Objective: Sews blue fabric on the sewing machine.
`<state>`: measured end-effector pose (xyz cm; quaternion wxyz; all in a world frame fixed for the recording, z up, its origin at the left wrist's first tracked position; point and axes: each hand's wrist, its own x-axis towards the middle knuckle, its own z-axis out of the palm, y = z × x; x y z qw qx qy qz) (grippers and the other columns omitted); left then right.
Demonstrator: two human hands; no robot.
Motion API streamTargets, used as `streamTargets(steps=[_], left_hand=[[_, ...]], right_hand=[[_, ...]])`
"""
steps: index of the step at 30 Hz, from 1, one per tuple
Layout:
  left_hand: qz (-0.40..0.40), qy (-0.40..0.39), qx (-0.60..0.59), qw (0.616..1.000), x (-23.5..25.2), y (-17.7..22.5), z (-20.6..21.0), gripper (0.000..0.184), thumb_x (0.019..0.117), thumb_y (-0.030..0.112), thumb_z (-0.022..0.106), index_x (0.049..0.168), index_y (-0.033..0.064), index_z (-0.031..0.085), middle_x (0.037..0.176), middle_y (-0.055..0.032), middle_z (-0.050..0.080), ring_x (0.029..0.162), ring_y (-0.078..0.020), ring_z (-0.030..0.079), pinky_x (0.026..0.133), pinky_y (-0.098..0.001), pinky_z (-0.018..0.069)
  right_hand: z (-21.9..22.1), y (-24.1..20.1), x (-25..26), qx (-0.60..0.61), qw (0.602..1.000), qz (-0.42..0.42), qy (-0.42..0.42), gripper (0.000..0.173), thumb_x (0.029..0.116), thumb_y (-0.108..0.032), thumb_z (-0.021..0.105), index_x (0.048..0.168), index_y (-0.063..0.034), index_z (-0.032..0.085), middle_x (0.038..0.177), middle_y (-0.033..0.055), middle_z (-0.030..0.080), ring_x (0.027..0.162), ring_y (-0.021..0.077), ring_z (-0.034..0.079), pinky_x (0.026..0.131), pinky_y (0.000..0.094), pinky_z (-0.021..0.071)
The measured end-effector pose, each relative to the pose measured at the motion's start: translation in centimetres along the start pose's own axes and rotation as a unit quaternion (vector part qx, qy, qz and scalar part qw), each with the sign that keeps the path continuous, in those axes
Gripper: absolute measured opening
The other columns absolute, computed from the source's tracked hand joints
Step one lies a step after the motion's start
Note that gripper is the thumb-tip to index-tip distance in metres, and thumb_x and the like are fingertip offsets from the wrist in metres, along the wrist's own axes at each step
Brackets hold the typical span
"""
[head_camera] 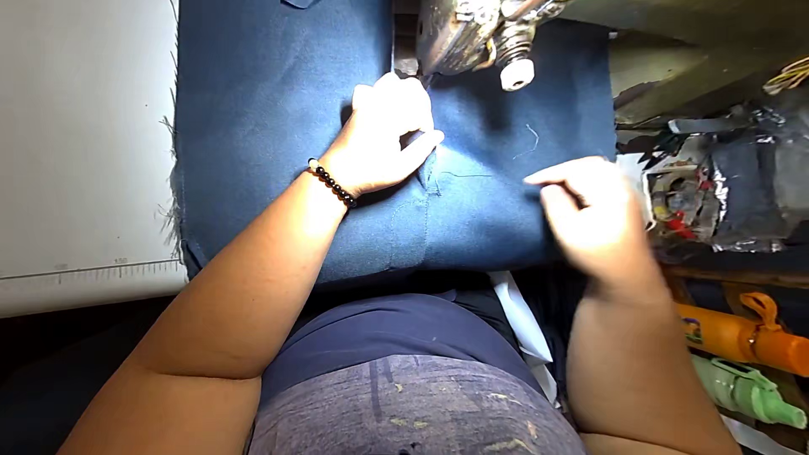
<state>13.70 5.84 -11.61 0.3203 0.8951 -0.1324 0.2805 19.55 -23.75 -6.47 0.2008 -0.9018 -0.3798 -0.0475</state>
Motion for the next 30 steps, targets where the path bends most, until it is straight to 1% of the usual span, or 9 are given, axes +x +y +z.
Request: streamTargets(steps=[3,6,9,11,14,17,19,23,30], left_hand=[[0.018,0.031,0.011,0.999,0.0,0.5,-0.2,0.033,0.0989,0.026,0.057,0.076,0.0062,0.070,0.094,-0.0137,0.067,0.102,-0.0312,0.058,0.085,-0.0464,0.0377],[0.054,0.095,0.013,0.994,-0.4,1.1,-0.5,0.028,0.0950,0.019,0.058,0.074,0.0059,0.071,0.094,-0.0153,0.069,0.102,-0.0300,0.058,0.089,-0.0445,0.0351],[0.075,0.129,0.019,0.989,-0.6,1.3,-0.7,0.027,0.0951,0.016,0.059,0.074,0.0042,0.071,0.091,-0.0164,0.068,0.101,-0.0284,0.058,0.090,-0.0415,0.0353],[0.071,0.129,0.027,0.989,-0.7,1.3,-0.7,0.027,0.0964,0.017,0.058,0.077,0.0046,0.072,0.091,-0.0157,0.068,0.100,-0.0277,0.057,0.090,-0.0413,0.0346],[0.041,0.103,0.054,0.992,-0.5,1.0,-0.6,0.029,0.0988,0.020,0.056,0.080,0.0057,0.074,0.094,-0.0154,0.071,0.101,-0.0296,0.058,0.090,-0.0435,0.0354],[0.005,0.054,0.075,0.996,-0.3,0.8,-0.5,0.034,0.1020,0.022,0.052,0.086,0.0025,0.074,0.094,-0.0181,0.071,0.101,-0.0356,0.062,0.086,-0.0505,0.0396],[-0.017,0.026,0.055,0.998,-0.1,0.7,-0.3,0.035,0.1023,0.023,0.052,0.083,0.0014,0.071,0.092,-0.0177,0.069,0.099,-0.0338,0.062,0.085,-0.0497,0.0403],[-0.022,0.005,0.011,1.000,0.1,-0.1,0.1,0.032,0.1012,0.022,0.053,0.080,0.0022,0.068,0.087,-0.0138,0.067,0.092,-0.0248,0.063,0.082,-0.0423,0.0429],[-0.048,-0.004,-0.007,0.999,-0.1,-0.1,-0.1,0.032,0.1010,0.020,0.055,0.080,0.0005,0.069,0.086,-0.0131,0.067,0.089,-0.0215,0.065,0.080,-0.0403,0.0454]], right_hand=[[3.3,-3.7,2.4,0.093,0.986,-0.126,-0.055,0.029,0.0908,-0.009,0.045,0.087,-0.0110,0.074,0.093,0.0083,0.069,0.098,0.0296,0.062,0.083,0.0509,0.0431],[6.2,-5.6,7.3,0.096,0.960,-0.225,-0.135,0.023,0.0901,-0.012,0.050,0.080,-0.0039,0.068,0.089,0.0159,0.064,0.096,0.0390,0.060,0.073,0.0557,0.0369],[6.2,-8.2,12.1,0.012,0.938,-0.206,-0.278,0.034,0.0974,-0.013,0.051,0.121,0.0071,0.064,0.123,0.0263,0.061,0.122,0.0430,0.054,0.088,0.0631,0.0375],[6.0,-8.6,13.9,0.004,0.931,-0.191,-0.311,0.037,0.1026,-0.012,0.048,0.134,0.0044,0.058,0.138,0.0251,0.056,0.135,0.0413,0.047,0.095,0.0638,0.0360],[6.5,-6.2,13.0,0.116,0.963,-0.185,-0.161,0.033,0.0989,-0.010,0.049,0.123,-0.0030,0.070,0.128,0.0194,0.064,0.128,0.0374,0.055,0.095,0.0630,0.0395],[5.8,-4.9,8.7,0.152,0.982,-0.109,-0.022,0.030,0.1012,-0.011,0.049,0.117,-0.0080,0.075,0.122,0.0101,0.071,0.122,0.0238,0.063,0.106,0.0470,0.0460],[6.2,-4.8,5.4,0.180,0.980,-0.076,0.041,0.023,0.1009,-0.017,0.054,0.099,-0.0053,0.074,0.101,0.0095,0.071,0.103,0.0205,0.065,0.093,0.0379,0.0494],[7.7,-6.2,2.0,0.198,0.974,-0.107,0.034,0.026,0.0955,-0.031,0.066,0.086,-0.0081,0.073,0.083,0.0068,0.067,0.086,0.0222,0.063,0.078,0.0400,0.0476],[8.3,-7.0,3.2,0.171,0.977,-0.123,0.031,0.022,0.0929,-0.018,0.063,0.076,-0.0055,0.067,0.072,0.0067,0.061,0.073,0.0190,0.062,0.067,0.0330,0.0481]])
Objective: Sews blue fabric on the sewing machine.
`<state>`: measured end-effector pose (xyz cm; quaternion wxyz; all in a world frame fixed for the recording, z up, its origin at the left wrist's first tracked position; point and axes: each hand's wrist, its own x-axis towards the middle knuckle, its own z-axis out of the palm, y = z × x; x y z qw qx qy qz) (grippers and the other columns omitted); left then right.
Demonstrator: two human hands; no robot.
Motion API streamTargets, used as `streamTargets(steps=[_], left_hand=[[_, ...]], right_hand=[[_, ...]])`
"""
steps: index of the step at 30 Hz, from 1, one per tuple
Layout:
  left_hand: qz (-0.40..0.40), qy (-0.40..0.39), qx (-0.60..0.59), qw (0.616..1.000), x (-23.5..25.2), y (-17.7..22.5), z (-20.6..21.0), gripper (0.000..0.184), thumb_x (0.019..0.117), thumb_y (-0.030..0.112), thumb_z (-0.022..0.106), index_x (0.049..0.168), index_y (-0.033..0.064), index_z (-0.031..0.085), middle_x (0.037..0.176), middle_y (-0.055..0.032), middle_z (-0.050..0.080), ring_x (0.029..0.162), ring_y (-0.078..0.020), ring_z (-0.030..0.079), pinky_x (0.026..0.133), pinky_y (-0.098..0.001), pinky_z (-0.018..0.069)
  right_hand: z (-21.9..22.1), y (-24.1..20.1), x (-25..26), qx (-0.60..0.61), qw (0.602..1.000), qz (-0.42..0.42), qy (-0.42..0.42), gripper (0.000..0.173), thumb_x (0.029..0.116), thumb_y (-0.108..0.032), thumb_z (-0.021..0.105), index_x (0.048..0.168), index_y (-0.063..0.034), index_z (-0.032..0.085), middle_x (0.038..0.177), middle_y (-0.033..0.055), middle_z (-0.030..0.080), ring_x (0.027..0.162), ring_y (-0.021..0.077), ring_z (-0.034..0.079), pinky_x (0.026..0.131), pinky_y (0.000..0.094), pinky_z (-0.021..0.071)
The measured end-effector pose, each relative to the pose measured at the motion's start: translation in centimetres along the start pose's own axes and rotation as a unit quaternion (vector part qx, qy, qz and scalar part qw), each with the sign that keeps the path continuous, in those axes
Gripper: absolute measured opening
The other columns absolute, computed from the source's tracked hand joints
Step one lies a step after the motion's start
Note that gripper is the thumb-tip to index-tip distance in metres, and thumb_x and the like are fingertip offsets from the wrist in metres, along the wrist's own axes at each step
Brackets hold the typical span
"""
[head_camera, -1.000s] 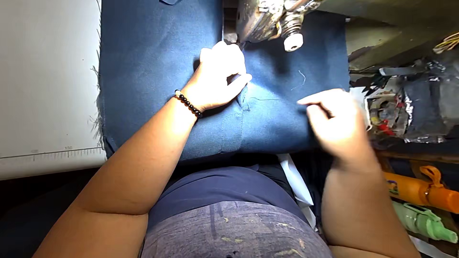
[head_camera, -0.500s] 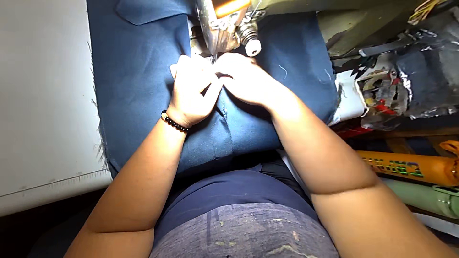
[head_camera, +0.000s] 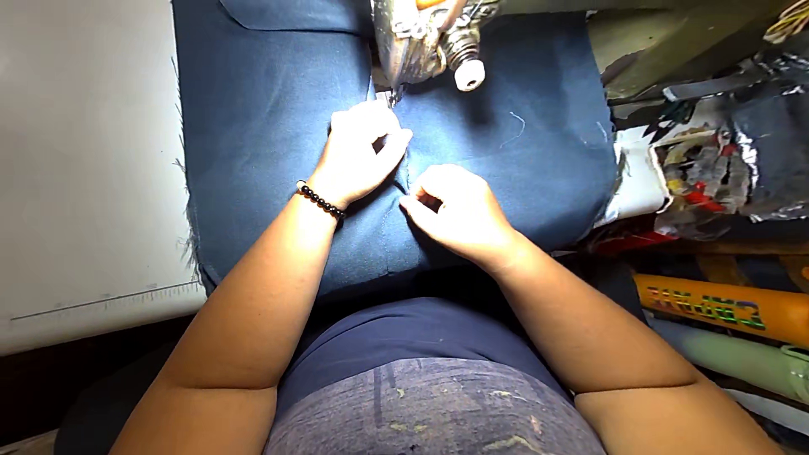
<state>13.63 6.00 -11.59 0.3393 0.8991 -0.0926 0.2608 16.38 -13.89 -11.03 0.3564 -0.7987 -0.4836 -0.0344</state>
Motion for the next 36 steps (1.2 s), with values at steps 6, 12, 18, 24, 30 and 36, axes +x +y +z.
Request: streamTargets(steps=[6,12,18,24,30,36], left_hand=[[-0.011,-0.021,-0.029,0.999,0.3,0.0,-0.1,0.031,0.1023,0.020,0.054,0.083,0.0001,0.069,0.087,-0.0109,0.065,0.089,-0.0145,0.061,0.080,-0.0286,0.0459],[-0.050,-0.038,-0.057,0.996,0.2,0.0,-0.3,0.031,0.1033,0.021,0.053,0.086,0.0016,0.070,0.091,-0.0087,0.064,0.094,-0.0119,0.060,0.086,-0.0267,0.0459],[-0.043,-0.065,-0.128,0.989,0.2,-0.9,-0.5,0.024,0.0973,0.011,0.049,0.090,0.0015,0.069,0.097,-0.0081,0.065,0.101,-0.0129,0.060,0.091,-0.0291,0.0472],[-0.050,-0.072,-0.104,0.991,0.1,-0.8,-0.6,0.019,0.0970,0.013,0.053,0.096,0.0025,0.069,0.100,-0.0086,0.065,0.098,-0.0128,0.060,0.088,-0.0284,0.0487],[-0.051,-0.089,-0.066,0.992,0.3,-0.8,-0.7,0.025,0.0991,0.015,0.053,0.106,0.0057,0.074,0.107,-0.0093,0.068,0.109,-0.0185,0.061,0.097,-0.0338,0.0464],[-0.058,-0.101,-0.061,0.991,0.4,-0.7,-0.8,0.022,0.1001,0.014,0.051,0.102,0.0052,0.071,0.106,-0.0093,0.066,0.109,-0.0190,0.059,0.097,-0.0339,0.0456]], right_hand=[[0.1,0.1,0.8,0.008,1.000,0.016,0.009,0.021,0.0934,-0.015,0.061,0.078,-0.0047,0.069,0.073,0.0070,0.062,0.072,0.0178,0.062,0.066,0.0336,0.0493],[0.2,0.5,2.5,0.031,0.999,0.013,0.034,0.019,0.0929,-0.013,0.061,0.081,-0.0030,0.072,0.075,0.0076,0.064,0.071,0.0146,0.062,0.064,0.0287,0.0495],[0.7,1.4,3.6,0.100,0.991,0.048,0.072,0.014,0.0910,-0.013,0.065,0.082,-0.0036,0.072,0.078,0.0045,0.067,0.069,0.0043,0.061,0.063,0.0192,0.0487],[1.4,2.1,3.6,0.129,0.985,0.060,0.095,0.014,0.0911,-0.011,0.064,0.082,-0.0036,0.071,0.075,0.0010,0.065,0.066,-0.0015,0.056,0.061,0.0144,0.0452],[1.6,2.5,3.9,0.088,0.990,0.064,0.093,0.017,0.0941,-0.013,0.062,0.081,-0.0044,0.070,0.072,0.0015,0.063,0.064,0.0010,0.055,0.060,0.0170,0.0440],[1.5,2.4,4.0,0.084,0.990,0.076,0.079,0.020,0.0960,-0.014,0.060,0.084,-0.0042,0.072,0.074,0.0021,0.065,0.066,0.0020,0.057,0.062,0.0183,0.0458]])
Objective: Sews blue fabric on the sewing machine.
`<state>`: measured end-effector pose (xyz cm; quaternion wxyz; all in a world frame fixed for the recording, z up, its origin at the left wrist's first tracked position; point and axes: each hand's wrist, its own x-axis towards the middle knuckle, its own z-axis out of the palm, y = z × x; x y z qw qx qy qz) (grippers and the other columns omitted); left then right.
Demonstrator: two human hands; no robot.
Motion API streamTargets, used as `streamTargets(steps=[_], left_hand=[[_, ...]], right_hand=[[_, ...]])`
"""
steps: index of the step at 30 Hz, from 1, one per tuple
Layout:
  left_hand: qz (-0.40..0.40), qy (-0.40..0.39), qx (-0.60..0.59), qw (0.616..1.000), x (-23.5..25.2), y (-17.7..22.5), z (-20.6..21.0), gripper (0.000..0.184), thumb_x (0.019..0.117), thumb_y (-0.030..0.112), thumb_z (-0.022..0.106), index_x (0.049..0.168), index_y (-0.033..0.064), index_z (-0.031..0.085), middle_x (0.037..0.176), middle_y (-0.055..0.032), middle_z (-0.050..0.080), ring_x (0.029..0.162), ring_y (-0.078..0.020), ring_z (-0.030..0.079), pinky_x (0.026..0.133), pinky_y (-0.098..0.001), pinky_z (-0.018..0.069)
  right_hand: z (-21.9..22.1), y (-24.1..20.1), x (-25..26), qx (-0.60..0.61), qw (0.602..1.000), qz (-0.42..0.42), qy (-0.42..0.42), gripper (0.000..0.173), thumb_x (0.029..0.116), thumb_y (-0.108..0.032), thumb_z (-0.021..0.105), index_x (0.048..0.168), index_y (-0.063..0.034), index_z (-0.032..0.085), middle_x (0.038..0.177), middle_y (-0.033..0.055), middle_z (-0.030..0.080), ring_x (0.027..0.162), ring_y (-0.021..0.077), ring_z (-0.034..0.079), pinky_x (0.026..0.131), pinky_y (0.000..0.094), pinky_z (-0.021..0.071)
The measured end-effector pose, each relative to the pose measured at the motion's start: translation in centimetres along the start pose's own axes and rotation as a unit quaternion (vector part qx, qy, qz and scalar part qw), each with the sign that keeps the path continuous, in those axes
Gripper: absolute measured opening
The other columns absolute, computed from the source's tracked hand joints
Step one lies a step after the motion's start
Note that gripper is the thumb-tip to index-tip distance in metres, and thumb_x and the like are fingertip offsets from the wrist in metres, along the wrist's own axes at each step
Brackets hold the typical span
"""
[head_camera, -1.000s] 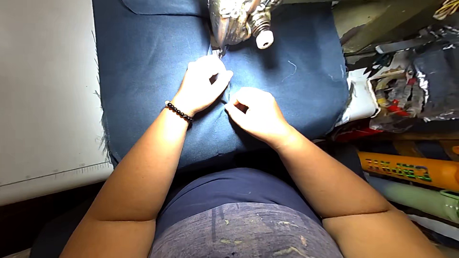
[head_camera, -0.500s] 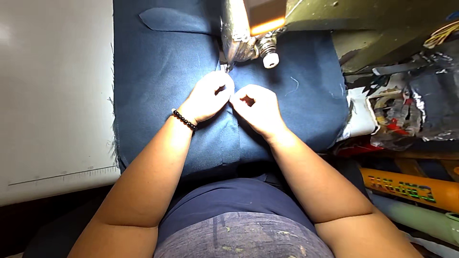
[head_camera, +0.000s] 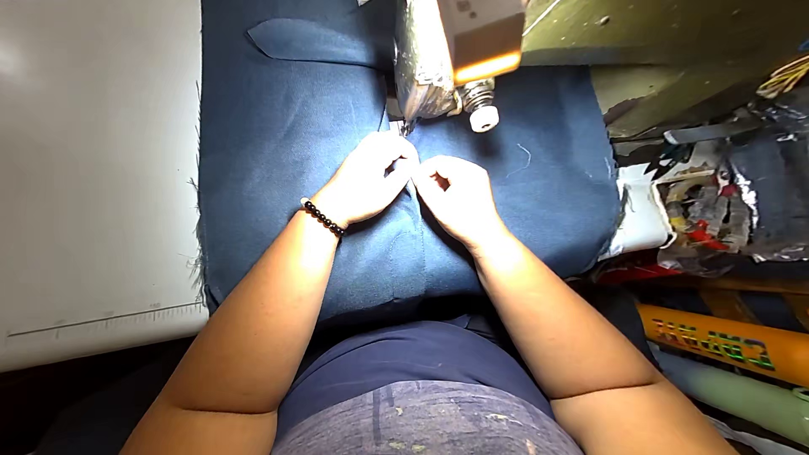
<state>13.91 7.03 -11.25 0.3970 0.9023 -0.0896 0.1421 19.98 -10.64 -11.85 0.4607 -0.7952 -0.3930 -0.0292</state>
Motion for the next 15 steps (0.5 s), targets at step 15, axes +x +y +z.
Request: streamTargets(steps=[15], left_hand=[[-0.019,-0.016,0.017,1.000,0.05,-0.16,0.02,0.023,0.1027,0.017,0.050,0.098,0.0047,0.070,0.106,-0.0091,0.064,0.109,-0.0188,0.058,0.096,-0.0344,0.0443]], right_hand=[[0.24,-0.03,-0.12,0.005,1.000,-0.025,0.011,0.019,0.0920,-0.010,0.060,0.075,-0.0033,0.067,0.071,0.0045,0.062,0.065,0.0061,0.057,0.059,0.0212,0.0451]])
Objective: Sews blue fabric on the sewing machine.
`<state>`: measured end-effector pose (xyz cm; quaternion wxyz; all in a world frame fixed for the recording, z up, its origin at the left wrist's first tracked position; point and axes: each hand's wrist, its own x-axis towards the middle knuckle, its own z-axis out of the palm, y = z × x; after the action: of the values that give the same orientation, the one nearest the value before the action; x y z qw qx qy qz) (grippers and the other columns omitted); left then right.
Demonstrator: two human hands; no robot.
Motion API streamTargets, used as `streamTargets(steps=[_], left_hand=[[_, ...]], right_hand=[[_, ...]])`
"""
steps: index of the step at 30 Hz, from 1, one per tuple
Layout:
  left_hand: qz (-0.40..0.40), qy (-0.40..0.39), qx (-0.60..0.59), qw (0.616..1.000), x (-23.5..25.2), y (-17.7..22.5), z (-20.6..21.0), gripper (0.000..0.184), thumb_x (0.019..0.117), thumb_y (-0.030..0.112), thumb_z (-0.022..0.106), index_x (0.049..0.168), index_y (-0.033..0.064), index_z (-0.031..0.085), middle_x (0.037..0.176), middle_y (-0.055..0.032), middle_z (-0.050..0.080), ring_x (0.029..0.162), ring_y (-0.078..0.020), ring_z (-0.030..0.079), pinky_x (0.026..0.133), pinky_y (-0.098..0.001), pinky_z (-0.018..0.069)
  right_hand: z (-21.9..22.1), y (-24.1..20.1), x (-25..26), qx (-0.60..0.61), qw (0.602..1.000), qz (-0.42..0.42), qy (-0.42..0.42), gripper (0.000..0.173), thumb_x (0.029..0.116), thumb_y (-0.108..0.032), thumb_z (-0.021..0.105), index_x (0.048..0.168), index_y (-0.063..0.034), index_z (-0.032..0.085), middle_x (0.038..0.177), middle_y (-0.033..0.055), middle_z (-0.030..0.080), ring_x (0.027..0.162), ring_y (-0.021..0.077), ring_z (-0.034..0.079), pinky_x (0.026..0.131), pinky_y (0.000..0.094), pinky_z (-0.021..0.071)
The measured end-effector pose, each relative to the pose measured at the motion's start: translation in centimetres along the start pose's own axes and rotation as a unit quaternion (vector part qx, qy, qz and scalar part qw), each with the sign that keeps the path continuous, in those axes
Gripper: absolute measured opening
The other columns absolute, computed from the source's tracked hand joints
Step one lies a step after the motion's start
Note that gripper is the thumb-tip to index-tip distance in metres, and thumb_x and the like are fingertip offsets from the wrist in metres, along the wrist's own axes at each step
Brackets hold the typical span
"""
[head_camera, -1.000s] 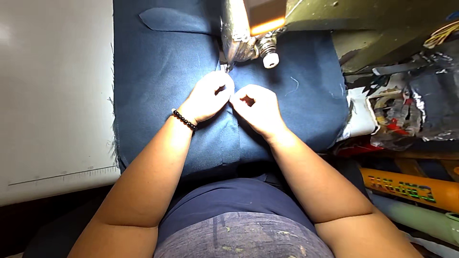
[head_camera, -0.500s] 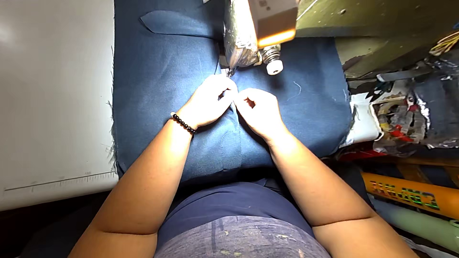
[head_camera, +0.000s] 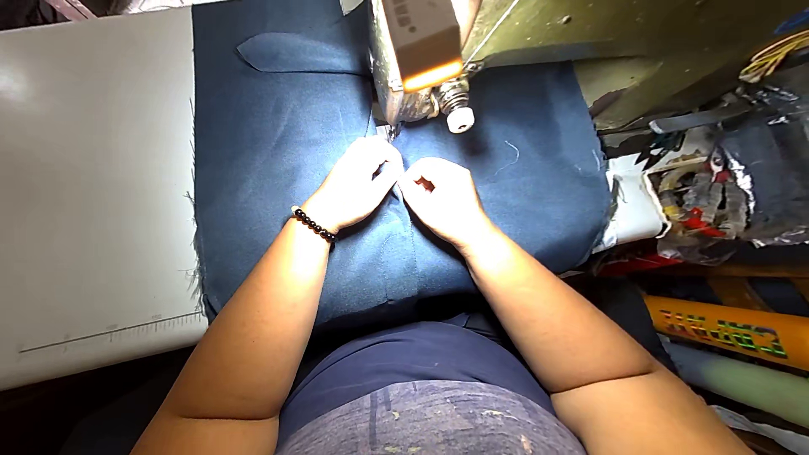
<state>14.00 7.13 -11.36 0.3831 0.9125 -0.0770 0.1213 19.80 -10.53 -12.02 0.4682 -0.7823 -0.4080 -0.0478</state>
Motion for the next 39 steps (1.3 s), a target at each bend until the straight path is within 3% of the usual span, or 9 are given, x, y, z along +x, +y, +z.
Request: streamTargets(steps=[6,8,10,14,19,21,26,30,39], left_hand=[[0.003,0.002,0.001,1.000,0.0,-0.1,0.0,0.024,0.1026,0.018,0.049,0.095,0.0048,0.068,0.103,-0.0089,0.064,0.106,-0.0199,0.058,0.094,-0.0364,0.0450],[0.004,0.003,-0.006,1.000,-0.1,-0.2,-0.4,0.024,0.1025,0.018,0.051,0.096,0.0045,0.069,0.106,-0.0093,0.066,0.109,-0.0190,0.059,0.096,-0.0356,0.0465],[0.001,0.002,-0.003,1.000,-0.5,-0.2,-1.0,0.024,0.1030,0.018,0.051,0.101,0.0029,0.070,0.109,-0.0106,0.067,0.111,-0.0177,0.061,0.098,-0.0343,0.0476],[0.025,0.017,0.033,0.999,-0.8,0.1,-1.8,0.022,0.1011,0.019,0.055,0.101,0.0036,0.071,0.108,-0.0104,0.070,0.109,-0.0184,0.065,0.097,-0.0388,0.0500],[0.034,0.039,0.127,0.991,-1.1,0.2,-1.9,0.022,0.0998,0.022,0.056,0.097,0.0080,0.073,0.100,-0.0083,0.072,0.095,-0.0215,0.068,0.081,-0.0480,0.0474],[0.028,0.045,0.149,0.987,-1.3,0.2,-1.7,0.023,0.0990,0.024,0.056,0.097,0.0083,0.072,0.096,-0.0088,0.072,0.094,-0.0231,0.067,0.085,-0.0525,0.0420],[0.032,0.043,0.189,0.980,-0.8,0.4,-0.8,0.023,0.0994,0.023,0.054,0.096,0.0088,0.071,0.097,-0.0097,0.071,0.096,-0.0263,0.067,0.082,-0.0556,0.0409],[-0.028,0.031,0.164,0.986,-0.6,0.4,0.0,0.024,0.0996,0.026,0.055,0.099,0.0091,0.071,0.112,-0.0106,0.070,0.115,-0.0295,0.063,0.089,-0.0580,0.0412],[-0.090,0.044,0.132,0.986,0.2,0.5,0.4,0.026,0.0938,0.032,0.063,0.091,0.0093,0.075,0.112,-0.0123,0.066,0.113,-0.0347,0.055,0.087,-0.0543,0.0386]], right_hand=[[-0.3,-0.2,0.0,-0.034,0.999,-0.025,-0.031,0.022,0.0971,-0.011,0.055,0.084,-0.0008,0.070,0.082,0.0110,0.067,0.080,0.0190,0.066,0.074,0.0341,0.0528],[-1.8,0.0,0.0,-0.098,0.984,-0.087,-0.120,0.026,0.1022,-0.012,0.049,0.103,-0.0022,0.073,0.106,0.0135,0.071,0.112,0.0289,0.065,0.101,0.0475,0.0483],[-3.5,1.0,-0.1,-0.151,0.951,-0.148,-0.227,0.035,0.1014,-0.014,0.045,0.125,-0.0083,0.071,0.136,0.0142,0.064,0.141,0.0347,0.050,0.119,0.0622,0.0298],[-4.9,2.7,-0.4,-0.214,0.917,-0.200,-0.270,0.044,0.1049,-0.027,0.039,0.141,-0.0233,0.064,0.150,0.0132,0.056,0.144,0.0326,0.048,0.117,0.0667,0.0290],[-4.5,3.3,-0.5,-0.240,0.921,-0.206,-0.229,0.044,0.1022,-0.029,0.039,0.134,-0.0277,0.069,0.147,0.0079,0.060,0.127,0.0306,0.058,0.096,0.0567,0.0368],[-4.5,3.1,-0.4,-0.247,0.921,-0.193,-0.233,0.045,0.1017,-0.030,0.039,0.134,-0.0275,0.069,0.145,0.0057,0.061,0.120,0.0307,0.058,0.090,0.0547,0.0358],[-4.3,2.9,-0.4,-0.244,0.928,-0.181,-0.217,0.046,0.1014,-0.030,0.039,0.136,-0.0269,0.069,0.140,0.0058,0.064,0.107,0.0312,0.059,0.084,0.0531,0.0356],[-4.2,2.9,-0.3,-0.238,0.931,-0.176,-0.214,0.045,0.1017,-0.029,0.039,0.135,-0.0259,0.069,0.138,0.0080,0.064,0.103,0.0323,0.058,0.082,0.0525,0.0353],[-4.1,3.0,-0.2,-0.232,0.935,-0.168,-0.208,0.044,0.1015,-0.029,0.041,0.135,-0.0257,0.069,0.137,0.0098,0.064,0.104,0.0332,0.057,0.084,0.0533,0.0349]])
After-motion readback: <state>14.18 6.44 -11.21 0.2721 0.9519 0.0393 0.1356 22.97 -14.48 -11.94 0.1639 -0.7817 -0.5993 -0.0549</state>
